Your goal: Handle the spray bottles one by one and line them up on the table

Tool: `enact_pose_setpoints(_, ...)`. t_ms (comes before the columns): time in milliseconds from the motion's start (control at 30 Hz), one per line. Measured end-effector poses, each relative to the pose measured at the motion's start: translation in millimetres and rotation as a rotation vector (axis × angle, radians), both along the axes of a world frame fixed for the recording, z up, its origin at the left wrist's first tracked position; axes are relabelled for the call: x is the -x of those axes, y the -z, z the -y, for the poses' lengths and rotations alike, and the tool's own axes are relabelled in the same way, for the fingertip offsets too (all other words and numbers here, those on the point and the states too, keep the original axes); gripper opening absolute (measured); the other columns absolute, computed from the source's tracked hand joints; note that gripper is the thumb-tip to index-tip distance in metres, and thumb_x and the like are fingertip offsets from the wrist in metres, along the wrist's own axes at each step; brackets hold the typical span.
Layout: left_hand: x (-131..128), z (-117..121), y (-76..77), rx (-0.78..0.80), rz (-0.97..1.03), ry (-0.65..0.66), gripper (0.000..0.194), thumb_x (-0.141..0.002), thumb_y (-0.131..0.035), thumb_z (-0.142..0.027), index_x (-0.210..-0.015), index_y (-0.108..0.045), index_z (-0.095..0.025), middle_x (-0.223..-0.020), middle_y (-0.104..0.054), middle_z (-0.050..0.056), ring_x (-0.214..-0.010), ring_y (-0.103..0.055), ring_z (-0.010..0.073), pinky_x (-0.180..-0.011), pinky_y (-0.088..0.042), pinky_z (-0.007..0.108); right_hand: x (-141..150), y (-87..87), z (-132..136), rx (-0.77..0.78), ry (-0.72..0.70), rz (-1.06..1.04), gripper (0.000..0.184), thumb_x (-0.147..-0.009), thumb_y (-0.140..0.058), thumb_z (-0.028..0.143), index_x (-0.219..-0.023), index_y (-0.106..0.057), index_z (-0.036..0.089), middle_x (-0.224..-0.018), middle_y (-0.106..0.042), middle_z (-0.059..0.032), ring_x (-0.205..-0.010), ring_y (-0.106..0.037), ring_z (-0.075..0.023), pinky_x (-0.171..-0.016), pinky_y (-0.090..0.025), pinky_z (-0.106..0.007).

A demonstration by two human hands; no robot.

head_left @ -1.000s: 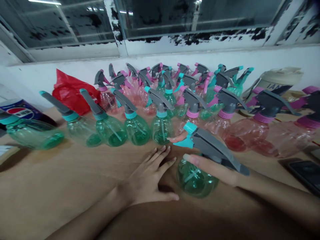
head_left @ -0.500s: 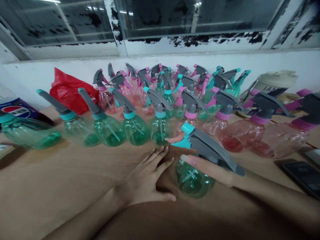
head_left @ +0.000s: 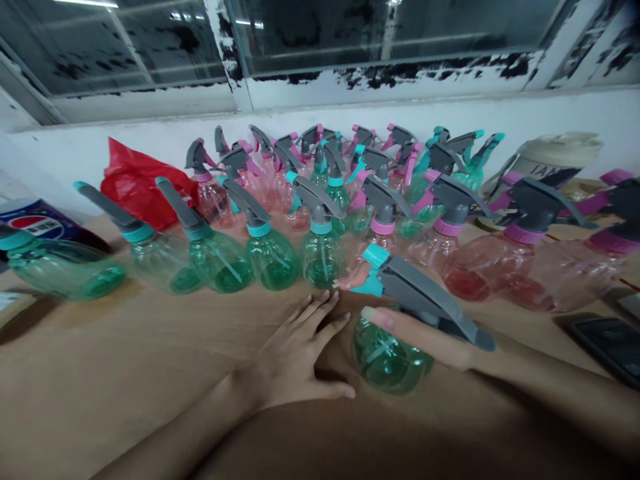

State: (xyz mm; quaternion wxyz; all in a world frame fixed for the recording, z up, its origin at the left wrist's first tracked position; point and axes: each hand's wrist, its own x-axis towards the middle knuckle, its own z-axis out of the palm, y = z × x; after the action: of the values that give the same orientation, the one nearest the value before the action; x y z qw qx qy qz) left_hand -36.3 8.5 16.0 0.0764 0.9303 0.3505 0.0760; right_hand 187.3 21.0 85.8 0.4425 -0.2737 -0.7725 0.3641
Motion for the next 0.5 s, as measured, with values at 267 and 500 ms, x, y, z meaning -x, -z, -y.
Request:
enact_pose_setpoints(267, 1.7, -0.7, 1.9, 0.005, 0.022, 0.021, 0.097, -0.077, -0.055, -0.075, -0.149, -0.025, -0.017, -0.155, -0.019, 0.017, -0.142, -0.015, 0.0356, -0.114, -0.013, 0.054, -1.1, -3.4, 1.5, -0.110, -0.002, 0.068, 0.011, -0.087, -0.056, 0.026, -0.077, -0.056, 0.022, -0.068, -0.054, 0.0031, -0.061, -0.054, -0.0117, -0.059, -0.045, -0.027)
enact_pose_setpoints(500, -1.6, -0.2, -4.2, 0.049, 0.001, 0.006, 0.094, -0.076, -0.061, -0.070, -0.149, -0.027, -0.022, -0.155, -0.020, 0.015, -0.140, -0.018, 0.0378, -0.112, -0.019, 0.056, 0.7, 5.8, 11.5, -0.042, -0.045, 0.007, 0.027, -0.081, -0.063, 0.018, -0.106, -0.062, 0.027, -0.094, -0.068, -0.0002, -0.080, -0.067, -0.0160, -0.074, -0.054, -0.030)
